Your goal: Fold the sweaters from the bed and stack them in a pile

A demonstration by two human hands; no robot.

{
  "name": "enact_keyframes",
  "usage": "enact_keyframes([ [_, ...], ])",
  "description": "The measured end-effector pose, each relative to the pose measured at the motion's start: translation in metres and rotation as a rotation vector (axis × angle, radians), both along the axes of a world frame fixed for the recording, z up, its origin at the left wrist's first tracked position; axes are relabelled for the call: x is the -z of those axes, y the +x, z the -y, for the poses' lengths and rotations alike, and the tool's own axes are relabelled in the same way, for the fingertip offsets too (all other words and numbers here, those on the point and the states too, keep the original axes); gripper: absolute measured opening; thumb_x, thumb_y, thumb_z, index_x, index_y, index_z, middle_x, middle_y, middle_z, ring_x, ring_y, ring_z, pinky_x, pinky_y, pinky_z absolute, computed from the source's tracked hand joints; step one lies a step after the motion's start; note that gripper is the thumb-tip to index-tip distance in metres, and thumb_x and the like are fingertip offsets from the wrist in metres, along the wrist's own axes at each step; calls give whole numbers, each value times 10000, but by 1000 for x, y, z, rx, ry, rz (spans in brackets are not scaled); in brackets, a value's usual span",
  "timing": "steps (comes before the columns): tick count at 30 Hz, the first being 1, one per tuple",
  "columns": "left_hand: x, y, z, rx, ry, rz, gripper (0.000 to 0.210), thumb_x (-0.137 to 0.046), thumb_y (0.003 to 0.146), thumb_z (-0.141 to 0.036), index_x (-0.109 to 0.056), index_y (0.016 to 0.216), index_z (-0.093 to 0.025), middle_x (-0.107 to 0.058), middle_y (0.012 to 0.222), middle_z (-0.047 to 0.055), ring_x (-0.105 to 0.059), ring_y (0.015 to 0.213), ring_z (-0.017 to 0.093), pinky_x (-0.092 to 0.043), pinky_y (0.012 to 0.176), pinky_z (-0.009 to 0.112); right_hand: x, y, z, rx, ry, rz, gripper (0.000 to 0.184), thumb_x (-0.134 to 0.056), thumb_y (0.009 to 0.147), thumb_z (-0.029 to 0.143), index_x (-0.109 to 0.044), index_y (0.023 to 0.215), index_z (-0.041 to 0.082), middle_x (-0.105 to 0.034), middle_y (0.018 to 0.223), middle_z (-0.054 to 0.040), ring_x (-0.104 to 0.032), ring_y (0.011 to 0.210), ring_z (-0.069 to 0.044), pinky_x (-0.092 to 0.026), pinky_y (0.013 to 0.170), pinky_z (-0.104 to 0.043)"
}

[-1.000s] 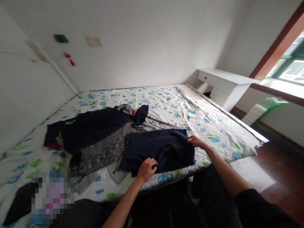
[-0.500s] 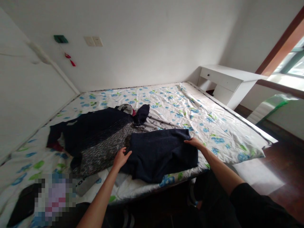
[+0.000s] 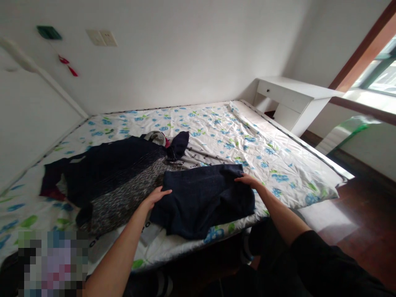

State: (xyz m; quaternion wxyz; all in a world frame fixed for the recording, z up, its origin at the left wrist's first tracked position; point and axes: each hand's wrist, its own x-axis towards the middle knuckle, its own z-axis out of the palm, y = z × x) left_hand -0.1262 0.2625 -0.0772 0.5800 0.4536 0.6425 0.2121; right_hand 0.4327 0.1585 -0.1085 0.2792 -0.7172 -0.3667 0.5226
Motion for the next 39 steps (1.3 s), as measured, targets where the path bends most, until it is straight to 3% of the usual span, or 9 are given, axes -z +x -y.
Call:
enact_keyframes([
  [5,-13,4,-23,-127,195,-38,684,-1038,733,-399,-781,1329,-182,-847,1354,178,-822,1229,335,-660,1076,422,-12,9,-11,93,68,-158,377,-940,897,442,-771,1126,195,-864,1061,-87,-835,919,-239,-703,849,-327],
  [10,-25,16,-37,-165,433,-457,489,-849,903,-264,-764,1371,-149,-837,1335,199,-782,1275,340,-598,1148,460,-10,9,-10,120,88,166,392,-857,948,368,-782,1281,174,-846,1029,-80,-820,982,-249,-663,866,-316],
  [13,-21,35,-7,-29,660,-647,408,-716,978,-252,-768,1371,-154,-804,1365,194,-765,1223,328,-575,1146,471,-15,8,-5,19,130,530,437,-889,914,307,-789,1316,168,-838,1133,-114,-798,1114,-277,-623,951,-326],
  [17,2,75,87,488,843,-479,317,-711,1006,-345,-815,1286,-237,-791,1278,98,-757,1124,268,-592,1083,394,-35,-9,8,-298,294,669,236,-841,978,286,-830,1192,186,-837,1150,-98,-790,1085,-242,-570,927,-280],
  [20,19,98,157,776,837,-429,462,-823,904,-299,-813,1365,-317,-767,1387,59,-713,1273,286,-558,1162,426,-43,-42,29,-669,239,586,293,-942,901,334,-843,1152,218,-840,1034,-41,-789,930,-221,-549,816,-269],
  [23,22,107,185,772,813,-494,441,-733,877,-139,-837,1280,-283,-776,1351,73,-700,1280,299,-541,1171,463,-42,-78,54,-820,201,710,561,-1047,754,300,-823,1259,204,-845,1134,-91,-795,996,-297,-563,814,-319],
  [29,-8,90,162,695,752,-250,252,-627,798,-76,-774,935,-229,-801,1125,55,-757,1118,234,-562,1071,368,-51,-84,69,-786,166,745,376,-844,844,100,-826,1215,161,-835,1119,-112,-762,995,-269,-546,834,-316],
  [36,-40,45,168,964,425,-143,307,-765,729,-190,-884,977,-325,-844,1291,56,-755,1277,303,-531,1214,415,-50,-40,73,-823,-115,152,321,-938,679,61,-892,973,182,-771,768,11,-629,626,-133,-485,610,-231],
  [39,-37,25,152,724,403,-113,274,-839,774,-362,-900,1039,-325,-819,1407,96,-720,1380,352,-523,1254,466,-41,-25,64,-701,-90,192,276,-960,726,192,-893,993,205,-790,797,-3,-683,691,-161,-511,626,-227],
])
